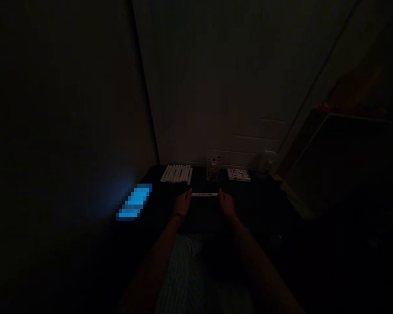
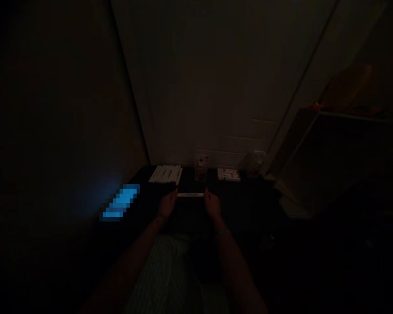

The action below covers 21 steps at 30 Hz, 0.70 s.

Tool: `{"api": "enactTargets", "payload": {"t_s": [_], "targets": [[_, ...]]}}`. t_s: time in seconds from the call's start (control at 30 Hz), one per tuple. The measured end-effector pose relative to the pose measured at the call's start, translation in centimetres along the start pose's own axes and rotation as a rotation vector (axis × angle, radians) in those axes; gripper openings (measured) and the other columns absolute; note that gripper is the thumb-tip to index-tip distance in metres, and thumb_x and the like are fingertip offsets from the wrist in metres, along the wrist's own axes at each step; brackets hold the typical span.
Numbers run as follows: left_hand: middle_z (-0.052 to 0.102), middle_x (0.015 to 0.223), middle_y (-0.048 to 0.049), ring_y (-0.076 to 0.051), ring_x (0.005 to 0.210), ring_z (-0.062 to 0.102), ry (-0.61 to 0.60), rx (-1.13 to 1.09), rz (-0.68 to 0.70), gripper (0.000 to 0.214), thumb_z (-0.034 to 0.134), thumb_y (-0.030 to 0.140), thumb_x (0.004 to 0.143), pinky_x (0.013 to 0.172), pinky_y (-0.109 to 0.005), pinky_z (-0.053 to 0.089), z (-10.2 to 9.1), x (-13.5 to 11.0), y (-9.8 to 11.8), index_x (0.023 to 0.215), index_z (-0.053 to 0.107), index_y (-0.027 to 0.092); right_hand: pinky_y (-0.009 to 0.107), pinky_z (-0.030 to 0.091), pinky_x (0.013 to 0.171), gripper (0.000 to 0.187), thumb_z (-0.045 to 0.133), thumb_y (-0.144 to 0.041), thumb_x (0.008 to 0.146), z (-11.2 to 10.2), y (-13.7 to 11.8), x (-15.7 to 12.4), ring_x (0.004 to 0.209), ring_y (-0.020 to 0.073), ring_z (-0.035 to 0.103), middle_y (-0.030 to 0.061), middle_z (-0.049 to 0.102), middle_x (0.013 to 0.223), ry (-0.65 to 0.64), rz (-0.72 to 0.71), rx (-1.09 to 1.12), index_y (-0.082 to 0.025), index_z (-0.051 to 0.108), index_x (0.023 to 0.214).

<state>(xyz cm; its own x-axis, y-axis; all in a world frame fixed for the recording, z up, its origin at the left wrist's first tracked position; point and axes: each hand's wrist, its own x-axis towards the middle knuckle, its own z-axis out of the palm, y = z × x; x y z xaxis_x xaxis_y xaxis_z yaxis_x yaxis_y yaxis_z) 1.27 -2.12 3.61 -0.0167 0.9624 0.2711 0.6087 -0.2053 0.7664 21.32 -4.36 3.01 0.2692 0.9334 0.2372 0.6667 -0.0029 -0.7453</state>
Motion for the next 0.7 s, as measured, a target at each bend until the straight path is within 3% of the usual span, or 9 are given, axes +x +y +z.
{"api": "enactTargets", "payload": {"t_s": [0.33,0.7], "targets": [[0.053,0.056,0.0,-0.011,0.055,0.044,0.026,-0.051,0.018,0.05,0.029,0.051,0.08,0.052,-0.021,0.029,0.27,0.17,-0.53,0.066,0.059,0.014,0.025,0.034,0.055,0.06,0.022,-0.056,0.083,0.01,-0.16,0.12,0.063,0.018,0.057,0.0101,0.065,0.07,0.022,0.031,-0.041,-0.018,0.066,0.069],[0.052,0.05,-0.0011,-0.011,0.05,0.041,0.026,-0.048,-0.034,0.052,0.029,0.053,0.079,0.051,-0.024,0.026,-0.08,-0.07,0.02,0.056,0.056,0.015,0.025,0.038,0.068,0.055,0.019,-0.054,0.085,-0.33,-0.22,-0.16,0.079,0.0184,0.058,0.0067,0.064,0.085,-0.039,-0.001,0.049,-0.022,0.063,0.09]]}}
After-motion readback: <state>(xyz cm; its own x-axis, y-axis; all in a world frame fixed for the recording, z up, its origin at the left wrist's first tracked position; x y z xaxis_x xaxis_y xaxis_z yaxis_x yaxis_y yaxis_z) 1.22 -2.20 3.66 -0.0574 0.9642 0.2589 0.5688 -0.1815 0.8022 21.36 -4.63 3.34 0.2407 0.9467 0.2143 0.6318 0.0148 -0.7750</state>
